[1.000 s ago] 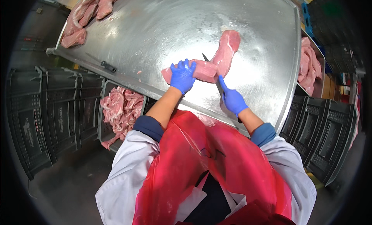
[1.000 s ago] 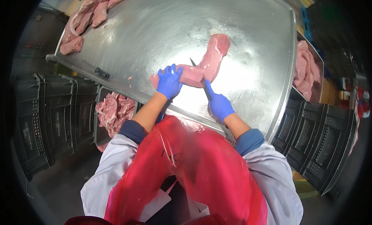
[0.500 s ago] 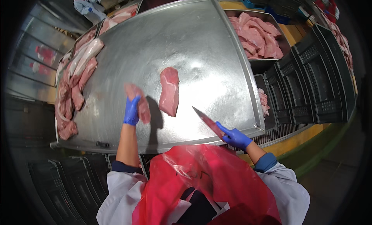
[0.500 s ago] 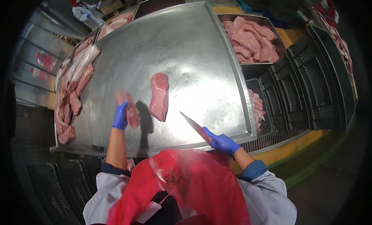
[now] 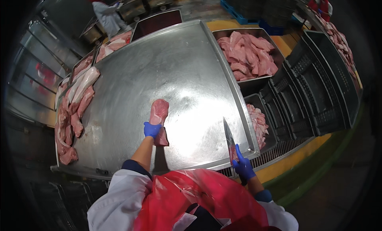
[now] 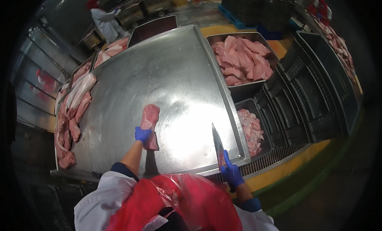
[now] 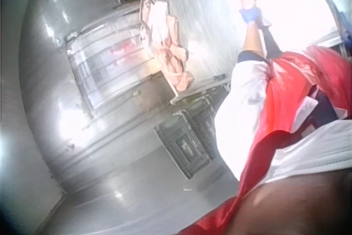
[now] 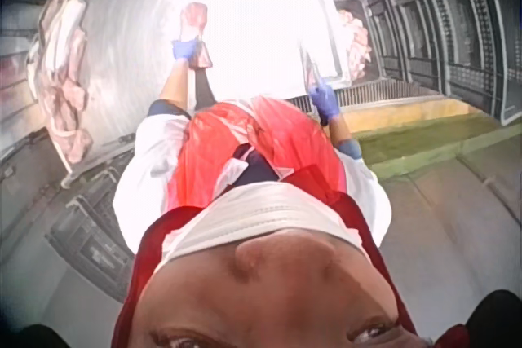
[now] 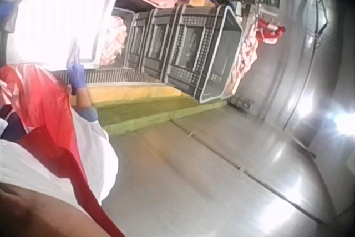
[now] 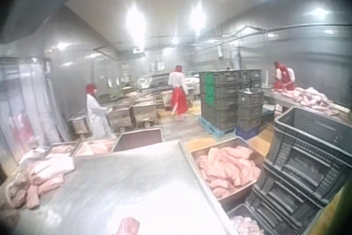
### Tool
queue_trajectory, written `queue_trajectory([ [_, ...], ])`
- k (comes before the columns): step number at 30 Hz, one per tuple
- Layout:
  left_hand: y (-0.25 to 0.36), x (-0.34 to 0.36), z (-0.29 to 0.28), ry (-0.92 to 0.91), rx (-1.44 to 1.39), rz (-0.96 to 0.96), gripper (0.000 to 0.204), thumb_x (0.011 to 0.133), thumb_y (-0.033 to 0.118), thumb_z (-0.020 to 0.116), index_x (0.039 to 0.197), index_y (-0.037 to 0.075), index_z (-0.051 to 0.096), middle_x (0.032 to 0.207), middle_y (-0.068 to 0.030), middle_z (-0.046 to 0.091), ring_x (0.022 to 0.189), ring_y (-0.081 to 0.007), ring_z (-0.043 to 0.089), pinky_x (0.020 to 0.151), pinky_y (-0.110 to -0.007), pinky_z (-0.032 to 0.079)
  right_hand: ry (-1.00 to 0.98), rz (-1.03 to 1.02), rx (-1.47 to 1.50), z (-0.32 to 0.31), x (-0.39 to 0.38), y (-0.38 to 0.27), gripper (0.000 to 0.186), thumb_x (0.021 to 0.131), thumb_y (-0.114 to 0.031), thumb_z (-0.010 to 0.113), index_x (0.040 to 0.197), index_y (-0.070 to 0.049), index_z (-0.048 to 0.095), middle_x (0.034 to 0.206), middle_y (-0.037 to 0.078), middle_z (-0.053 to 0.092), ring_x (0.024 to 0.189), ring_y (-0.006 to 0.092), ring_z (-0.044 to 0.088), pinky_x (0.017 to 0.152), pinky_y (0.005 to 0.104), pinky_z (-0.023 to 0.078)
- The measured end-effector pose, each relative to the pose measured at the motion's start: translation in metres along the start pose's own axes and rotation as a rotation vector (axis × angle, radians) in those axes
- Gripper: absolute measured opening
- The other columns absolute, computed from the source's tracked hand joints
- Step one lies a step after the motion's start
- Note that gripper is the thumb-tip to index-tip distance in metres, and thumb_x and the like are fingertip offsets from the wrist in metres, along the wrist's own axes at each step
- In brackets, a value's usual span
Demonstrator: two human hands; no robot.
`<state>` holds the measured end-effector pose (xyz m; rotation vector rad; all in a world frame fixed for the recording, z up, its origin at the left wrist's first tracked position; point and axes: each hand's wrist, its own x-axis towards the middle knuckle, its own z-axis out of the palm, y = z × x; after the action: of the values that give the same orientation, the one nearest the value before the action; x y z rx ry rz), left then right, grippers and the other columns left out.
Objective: The person trims fat and connective tissue from large cuts of raw meat using a knife. They repeatedly pick up pieces from a pile, trim them on a stainless steel table, and place the trimmed meat into a bin.
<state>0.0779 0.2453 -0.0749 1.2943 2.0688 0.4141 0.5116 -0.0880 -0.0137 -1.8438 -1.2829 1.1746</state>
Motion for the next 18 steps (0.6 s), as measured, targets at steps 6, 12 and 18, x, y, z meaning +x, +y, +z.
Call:
queue_trajectory([
  [6,0.158,-0.049,-0.008,-0.623,-1.075,-0.014,0.041,0.091,0.025,0.070,0.123,0.002,0.058,0.110,-0.0156,0.064,0.100,-0.0310,0.066,0.089,-0.045,0.057,-0.044,0.045,-0.125,0.010,0.022,-0.023,0.083,0.089,-0.007,0.056,0.161,-0.017,0.016,0.072,0.010,0.062,0.056,0.0153,0.057,0.058,0.0358,0.052],
  [12,0.340,-0.029,-0.072,-0.498,-0.878,1.078,0.053,0.093,0.028,0.067,0.135,0.001,0.048,0.120,-0.0140,0.062,0.105,-0.0244,0.062,0.090,-0.035,0.052,-0.210,-0.144,0.204,0.054,0.112,-0.070,0.082,0.093,0.005,0.050,0.162,-0.019,0.014,0.078,0.003,0.060,0.064,0.0096,0.055,0.058,0.0253,0.049],
  [18,0.123,0.039,-0.152,-0.176,-0.171,0.908,0.073,0.087,0.033,0.072,0.147,0.004,0.041,0.143,-0.0213,0.050,0.128,-0.0338,0.056,0.107,-0.042,0.047,-0.378,-0.132,0.254,0.125,0.179,-0.113,0.086,0.091,0.009,0.049,0.162,-0.024,0.013,0.079,0.003,0.059,0.060,0.0117,0.055,0.054,0.0262,0.049],
])
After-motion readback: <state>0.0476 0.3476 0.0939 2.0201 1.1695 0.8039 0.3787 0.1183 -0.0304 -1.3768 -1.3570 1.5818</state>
